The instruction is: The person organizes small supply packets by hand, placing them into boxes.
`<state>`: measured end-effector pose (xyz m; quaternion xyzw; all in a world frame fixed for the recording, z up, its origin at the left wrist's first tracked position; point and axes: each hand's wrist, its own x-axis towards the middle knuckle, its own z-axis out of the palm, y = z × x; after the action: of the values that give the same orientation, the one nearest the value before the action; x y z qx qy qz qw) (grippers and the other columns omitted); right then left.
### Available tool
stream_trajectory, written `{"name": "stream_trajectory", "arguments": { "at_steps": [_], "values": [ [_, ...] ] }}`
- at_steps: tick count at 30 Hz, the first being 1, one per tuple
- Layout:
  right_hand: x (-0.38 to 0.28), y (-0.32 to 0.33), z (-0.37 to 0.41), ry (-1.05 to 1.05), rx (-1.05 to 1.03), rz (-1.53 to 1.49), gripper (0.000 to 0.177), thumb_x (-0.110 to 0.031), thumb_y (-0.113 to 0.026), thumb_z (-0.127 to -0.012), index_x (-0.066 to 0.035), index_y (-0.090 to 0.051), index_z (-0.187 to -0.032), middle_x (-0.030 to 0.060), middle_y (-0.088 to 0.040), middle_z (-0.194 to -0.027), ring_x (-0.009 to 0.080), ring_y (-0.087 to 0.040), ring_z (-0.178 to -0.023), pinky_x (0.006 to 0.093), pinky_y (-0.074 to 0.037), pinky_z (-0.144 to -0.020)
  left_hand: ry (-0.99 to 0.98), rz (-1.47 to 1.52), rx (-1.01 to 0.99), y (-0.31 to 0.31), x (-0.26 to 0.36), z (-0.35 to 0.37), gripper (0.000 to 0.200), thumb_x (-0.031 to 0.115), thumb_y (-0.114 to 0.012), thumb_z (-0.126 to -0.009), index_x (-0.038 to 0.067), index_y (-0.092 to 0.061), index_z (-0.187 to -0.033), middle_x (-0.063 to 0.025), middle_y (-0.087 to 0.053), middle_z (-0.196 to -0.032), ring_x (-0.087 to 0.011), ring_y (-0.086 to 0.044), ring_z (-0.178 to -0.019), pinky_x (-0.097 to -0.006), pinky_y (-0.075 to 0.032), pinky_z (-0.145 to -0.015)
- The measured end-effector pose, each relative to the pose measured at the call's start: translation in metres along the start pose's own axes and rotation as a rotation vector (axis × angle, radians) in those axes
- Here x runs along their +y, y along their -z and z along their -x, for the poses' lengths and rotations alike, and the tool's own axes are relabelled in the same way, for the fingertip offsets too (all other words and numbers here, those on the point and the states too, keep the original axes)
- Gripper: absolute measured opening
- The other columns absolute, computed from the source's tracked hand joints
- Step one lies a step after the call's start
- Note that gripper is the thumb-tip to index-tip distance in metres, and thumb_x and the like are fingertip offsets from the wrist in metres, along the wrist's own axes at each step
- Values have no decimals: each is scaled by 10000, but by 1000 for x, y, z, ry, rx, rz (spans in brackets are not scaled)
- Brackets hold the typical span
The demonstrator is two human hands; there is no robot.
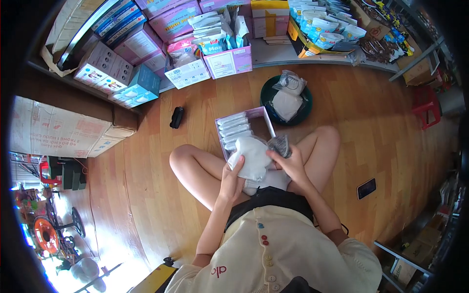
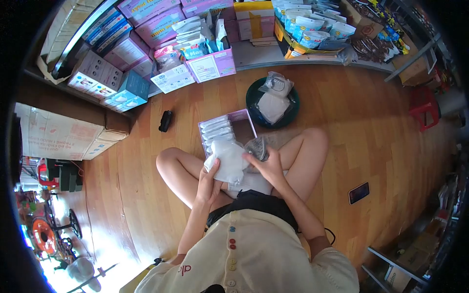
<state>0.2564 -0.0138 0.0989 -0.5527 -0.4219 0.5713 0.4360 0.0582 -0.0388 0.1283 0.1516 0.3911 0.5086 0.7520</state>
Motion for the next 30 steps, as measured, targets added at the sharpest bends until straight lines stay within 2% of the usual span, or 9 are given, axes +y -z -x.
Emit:
{"name": "stream_trajectory", "arguments": {
  "at_steps": [4,5,6,8,9,11,18,25,30],
  "values": [
    [-19,1,4,399,197,148,281,-148,-726,-828,31,-647,-1029,120,-698,-974,169,-655,-889,284,-495,-796,-6,66,8,-4,-9,3,433,197,-517,-990,-31,-417,-1343,-163,-546,-1284,-270,-548,-1182,-405,-444,-1011],
    [-18,0,12,399,9,196,437,-193,-670,-856,23,-576,-1224,216,-598,-1223,317,-576,-1140,405,-434,-967,36,119,-11,-5,-20,3,458,230,-481,-1004,-17,-378,-1376,-153,-515,-1327,-273,-516,-1220,-417,-413,-1042],
    [-24,-7,21,393,-3,197,437,-193,-670,-856,23,-576,-1224,216,-598,-1223,317,-576,-1140,405,-434,-967,90,134,-111,-7,-30,6,501,288,-444,-1015,22,-326,-1423,-139,-445,-1403,-270,-458,-1280,-427,-368,-1079],
    [-37,-29,39,786,-149,813,597,-275,-598,-885,-10,-433,-1395,248,-351,-1470,447,-305,-1366,543,-244,-1100,-18,51,-191,-7,-56,9,548,361,-407,-1019,72,-277,-1466,-114,-375,-1464,-257,-401,-1329,-420,-345,-1095],
    [-28,-35,47,697,-223,650,659,-339,-547,-902,-32,-354,-1452,229,-185,-1550,497,-107,-1417,601,-98,-1123,-24,57,-180,-6,-57,8,548,361,-407,-1019,72,-277,-1466,-114,-375,-1464,-257,-401,-1329,-420,-345,-1095],
    [-17,-25,48,702,-234,701,653,-336,-550,-900,-29,-365,-1446,231,-206,-1543,488,-132,-1415,600,-110,-1121,203,178,-253,-3,-57,4,598,419,-381,-1014,102,-221,-1495,-99,-308,-1508,-252,-333,-1375,-423,-303,-1120],
    [-25,-4,23,489,-32,612,399,-58,-467,-933,55,-475,-1315,230,-349,-1475,432,-242,-1404,498,-204,-1136,141,205,-389,-36,-45,7,696,498,-361,-995,199,-48,-1539,-46,-216,-1552,-241,-242,-1423,-446,-218,-1153],
    [-9,-20,57,677,-404,424,351,95,-489,-786,46,-597,-1117,193,-543,-1302,373,-438,-1308,433,-351,-1076,43,365,-72,-3,-25,-12,601,495,-339,-1008,61,-319,-1423,-138,-466,-1358,-277,-504,-1213,-415,-427,-1024],
    [10,25,40,403,-335,268,324,74,-539,-762,34,-608,-1076,155,-658,-1034,256,-622,-1004,335,-463,-906,-289,177,100,-2,15,-14,512,373,-420,-1022,11,-374,-1382,-121,-536,-1283,-221,-541,-1158,-364,-452,-983]
  ]
}}
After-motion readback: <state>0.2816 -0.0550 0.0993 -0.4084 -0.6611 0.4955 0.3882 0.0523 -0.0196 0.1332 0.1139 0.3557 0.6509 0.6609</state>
